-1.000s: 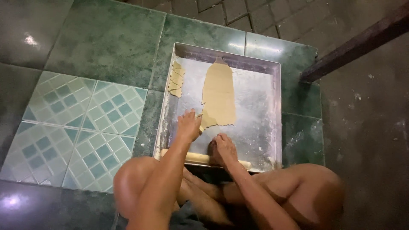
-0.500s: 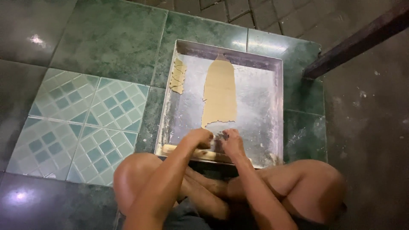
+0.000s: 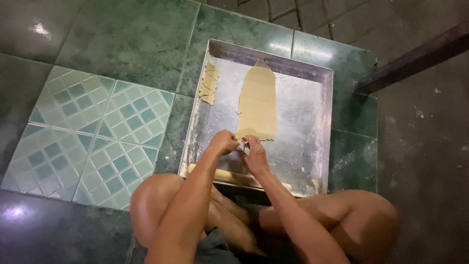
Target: Rolling out dough with a rolling pin and shaping it by hand on a metal tray.
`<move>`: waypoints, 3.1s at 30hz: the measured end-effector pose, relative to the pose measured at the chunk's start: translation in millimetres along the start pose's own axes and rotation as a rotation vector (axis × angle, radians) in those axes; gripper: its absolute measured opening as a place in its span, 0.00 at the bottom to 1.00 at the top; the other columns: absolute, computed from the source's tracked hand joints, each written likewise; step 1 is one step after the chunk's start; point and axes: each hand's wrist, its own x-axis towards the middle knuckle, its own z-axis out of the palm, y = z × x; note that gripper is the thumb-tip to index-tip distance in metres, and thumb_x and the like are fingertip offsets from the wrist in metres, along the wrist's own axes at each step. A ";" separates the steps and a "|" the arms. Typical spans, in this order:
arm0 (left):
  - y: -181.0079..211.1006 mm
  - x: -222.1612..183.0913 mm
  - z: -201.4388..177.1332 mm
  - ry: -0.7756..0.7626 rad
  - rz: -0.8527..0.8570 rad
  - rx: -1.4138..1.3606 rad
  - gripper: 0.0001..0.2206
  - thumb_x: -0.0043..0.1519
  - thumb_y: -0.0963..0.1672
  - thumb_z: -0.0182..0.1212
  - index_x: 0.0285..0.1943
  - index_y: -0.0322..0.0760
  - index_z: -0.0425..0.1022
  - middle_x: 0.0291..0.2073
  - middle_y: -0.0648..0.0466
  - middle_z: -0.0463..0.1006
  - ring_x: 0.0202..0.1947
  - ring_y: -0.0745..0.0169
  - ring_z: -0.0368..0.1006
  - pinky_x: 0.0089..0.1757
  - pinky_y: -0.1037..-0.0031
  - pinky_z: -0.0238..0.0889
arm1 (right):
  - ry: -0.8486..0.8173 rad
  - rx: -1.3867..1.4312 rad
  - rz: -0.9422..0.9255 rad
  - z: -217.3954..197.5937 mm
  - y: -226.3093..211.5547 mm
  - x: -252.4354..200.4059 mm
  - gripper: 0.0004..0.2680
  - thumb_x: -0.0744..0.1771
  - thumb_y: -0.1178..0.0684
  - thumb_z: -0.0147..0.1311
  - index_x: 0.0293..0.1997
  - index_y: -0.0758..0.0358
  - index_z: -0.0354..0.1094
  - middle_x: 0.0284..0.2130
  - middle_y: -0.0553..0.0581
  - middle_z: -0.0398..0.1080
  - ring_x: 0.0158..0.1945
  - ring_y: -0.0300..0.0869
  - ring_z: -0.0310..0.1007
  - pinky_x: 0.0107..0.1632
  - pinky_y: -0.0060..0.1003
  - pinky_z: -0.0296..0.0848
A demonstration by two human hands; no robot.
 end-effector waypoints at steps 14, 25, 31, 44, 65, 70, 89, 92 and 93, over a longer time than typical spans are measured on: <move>1.3 -4.5 -1.9 -0.063 -0.147 0.023 0.21 0.56 0.47 0.61 0.49 0.23 0.81 0.47 0.34 0.82 0.56 0.34 0.76 0.53 0.51 0.70 | 0.077 -0.059 0.005 9.7 32.2 -2.6 0.09 0.61 0.61 0.66 0.41 0.55 0.76 0.33 0.56 0.76 0.40 0.49 0.80 0.45 0.38 0.79; 25.6 -32.3 -26.5 0.047 -0.135 -0.007 0.20 0.60 0.48 0.60 0.50 0.22 0.80 0.46 0.32 0.82 0.54 0.29 0.76 0.52 0.45 0.70 | 0.077 -0.137 0.142 13.0 39.2 0.5 0.04 0.65 0.58 0.63 0.41 0.55 0.78 0.35 0.54 0.78 0.43 0.48 0.80 0.45 0.40 0.79; 13.5 -18.7 -13.4 0.159 -0.072 0.020 0.14 0.58 0.47 0.61 0.40 0.29 0.83 0.38 0.34 0.82 0.48 0.29 0.79 0.46 0.46 0.73 | -0.041 -0.128 0.281 8.3 28.4 9.8 0.03 0.67 0.53 0.62 0.39 0.60 0.77 0.33 0.60 0.77 0.41 0.54 0.80 0.44 0.45 0.79; 6.6 -12.5 -7.6 0.160 -0.121 -0.026 0.12 0.58 0.46 0.59 0.40 0.33 0.85 0.38 0.35 0.83 0.48 0.31 0.80 0.48 0.48 0.73 | -0.096 -0.197 0.658 17.3 47.5 26.3 0.04 0.61 0.50 0.64 0.35 0.53 0.78 0.31 0.56 0.79 0.43 0.54 0.79 0.46 0.50 0.76; 26.3 -33.7 -26.0 0.002 -0.152 0.103 0.18 0.59 0.44 0.62 0.50 0.21 0.80 0.46 0.30 0.81 0.55 0.30 0.76 0.53 0.48 0.70 | -0.297 -0.022 0.823 0.7 41.3 26.0 0.04 0.64 0.55 0.64 0.39 0.57 0.79 0.32 0.61 0.79 0.29 0.48 0.79 0.29 0.39 0.81; 31.4 -45.5 -49.3 -0.037 -0.159 0.207 0.22 0.58 0.47 0.65 0.53 0.22 0.80 0.51 0.32 0.81 0.57 0.31 0.75 0.55 0.46 0.70 | -0.366 -0.054 0.537 -23.7 9.1 -6.0 0.12 0.65 0.47 0.62 0.44 0.65 0.77 0.40 0.69 0.78 0.49 0.63 0.76 0.53 0.58 0.72; 23.1 -53.7 -2.1 0.050 0.053 0.262 0.15 0.57 0.45 0.65 0.46 0.28 0.84 0.41 0.36 0.84 0.51 0.33 0.79 0.52 0.48 0.71 | -0.118 0.362 0.829 -91.1 -12.8 -43.8 0.08 0.64 0.49 0.61 0.39 0.60 0.75 0.27 0.54 0.77 0.32 0.37 0.73 0.37 0.28 0.74; 36.4 -59.0 16.1 -0.102 0.108 -0.050 0.22 0.66 0.51 0.54 0.56 0.28 0.79 0.54 0.31 0.79 0.61 0.29 0.71 0.60 0.46 0.62 | -0.048 0.757 0.966 -93.9 -26.2 -48.4 0.04 0.66 0.57 0.55 0.42 0.64 0.72 0.24 0.58 0.72 0.27 0.40 0.68 0.30 0.32 0.75; 37.8 -64.4 23.8 -0.225 0.009 -0.346 0.29 0.66 0.58 0.54 0.65 0.33 0.72 0.52 0.35 0.80 0.53 0.38 0.76 0.49 0.55 0.68 | -0.071 0.864 1.013 -94.2 -28.2 -50.5 0.05 0.66 0.56 0.56 0.44 0.62 0.72 0.25 0.57 0.72 0.28 0.42 0.70 0.32 0.36 0.75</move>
